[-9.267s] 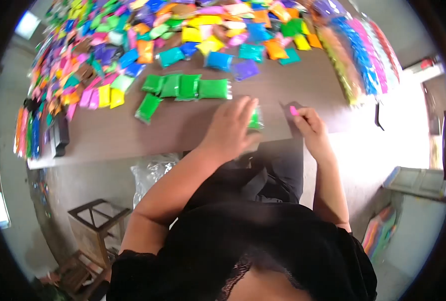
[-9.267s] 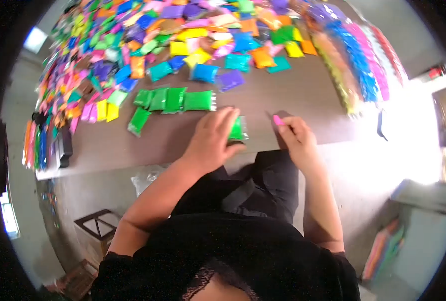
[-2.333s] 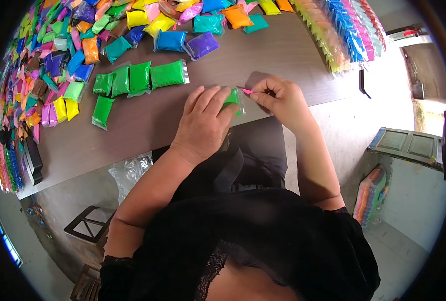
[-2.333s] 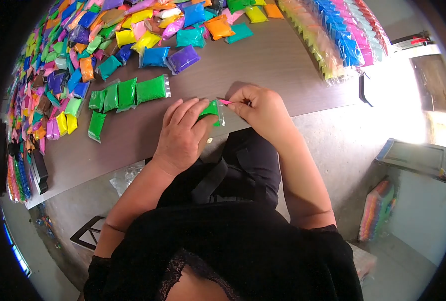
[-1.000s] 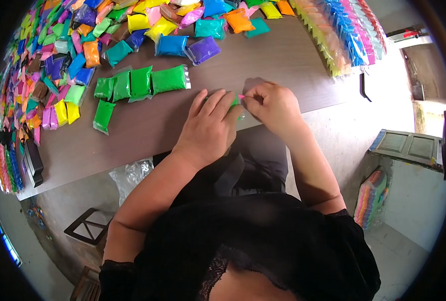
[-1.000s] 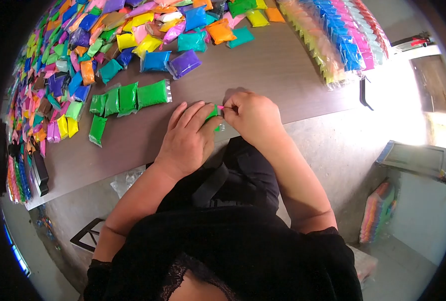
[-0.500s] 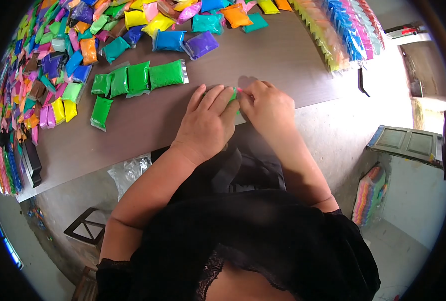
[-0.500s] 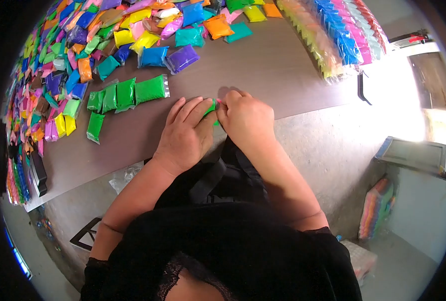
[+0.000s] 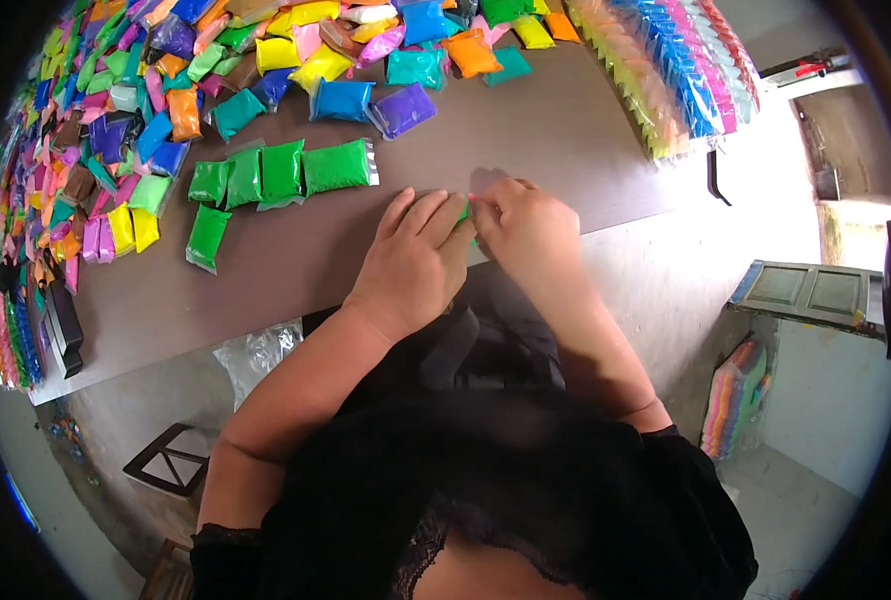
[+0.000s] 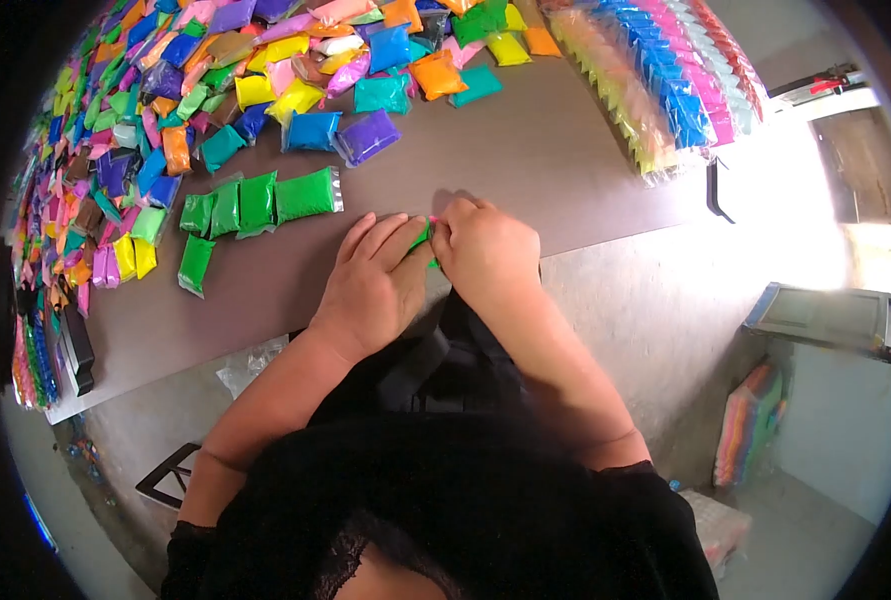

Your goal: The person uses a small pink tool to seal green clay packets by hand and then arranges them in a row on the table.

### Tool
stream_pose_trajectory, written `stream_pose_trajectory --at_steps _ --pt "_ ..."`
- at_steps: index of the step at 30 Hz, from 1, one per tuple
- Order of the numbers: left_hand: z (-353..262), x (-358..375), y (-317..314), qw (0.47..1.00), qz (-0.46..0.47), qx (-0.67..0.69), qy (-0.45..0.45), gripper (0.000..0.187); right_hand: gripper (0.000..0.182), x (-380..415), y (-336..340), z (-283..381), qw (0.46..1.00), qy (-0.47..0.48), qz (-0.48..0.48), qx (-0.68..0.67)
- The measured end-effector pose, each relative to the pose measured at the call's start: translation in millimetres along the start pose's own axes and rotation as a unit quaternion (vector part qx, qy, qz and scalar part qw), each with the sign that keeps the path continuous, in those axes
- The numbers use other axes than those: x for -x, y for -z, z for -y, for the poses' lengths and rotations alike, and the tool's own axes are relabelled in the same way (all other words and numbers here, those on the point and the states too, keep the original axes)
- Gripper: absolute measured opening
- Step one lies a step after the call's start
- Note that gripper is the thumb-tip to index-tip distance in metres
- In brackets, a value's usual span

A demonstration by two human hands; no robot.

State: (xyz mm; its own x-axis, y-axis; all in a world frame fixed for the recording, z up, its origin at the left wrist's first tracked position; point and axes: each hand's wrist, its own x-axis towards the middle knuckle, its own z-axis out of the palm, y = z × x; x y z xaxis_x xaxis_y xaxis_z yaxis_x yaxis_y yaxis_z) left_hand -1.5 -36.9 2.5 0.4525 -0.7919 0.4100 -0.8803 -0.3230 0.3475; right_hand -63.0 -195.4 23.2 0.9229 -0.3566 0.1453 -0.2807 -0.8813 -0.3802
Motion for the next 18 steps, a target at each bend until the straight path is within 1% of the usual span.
stream_pose_trajectory --at_steps 2,5,7,8,10,11,13,18 --pt "0 1 -1 1.0 -0.001 0.004 0.0 0.026 0.021 2 -2 2 1.0 -0.009 -0.002 0.018" --pt "0 2 -1 1.0 -0.002 -0.013 -0.001 0.03 0.021 5 -1 4 0.999 -0.027 -0.003 0.038" --pt "-1 4 -3 1.0 -0.009 -0.012 0.003 0.031 0.018 10 -2 1 0.998 -0.046 -0.043 0.024" --pt "-1 5 -4 1.0 -0.009 -0.011 0.002 0.031 0.018 11 1 -2 0.998 -0.046 -0.043 0.025" --pt "0 5 -4 1.0 -0.01 -0.011 0.0 0.032 0.017 13 8 -9 0.993 -0.057 -0.053 -0.088" --pt "-1 5 -2 1.0 -0.011 -0.01 -0.001 0.032 0.017 14 12 -12 0.993 -0.057 -0.054 -0.088" --pt "-2 4 2 1.0 0.007 -0.013 -0.002 0.032 0.015 11 18 -17 0.98 -0.094 0.017 -0.174" --pt "0 6 -1 1.0 0.009 -0.016 -0.003 0.032 0.015 5 12 -23 0.97 -0.101 0.039 -0.219"
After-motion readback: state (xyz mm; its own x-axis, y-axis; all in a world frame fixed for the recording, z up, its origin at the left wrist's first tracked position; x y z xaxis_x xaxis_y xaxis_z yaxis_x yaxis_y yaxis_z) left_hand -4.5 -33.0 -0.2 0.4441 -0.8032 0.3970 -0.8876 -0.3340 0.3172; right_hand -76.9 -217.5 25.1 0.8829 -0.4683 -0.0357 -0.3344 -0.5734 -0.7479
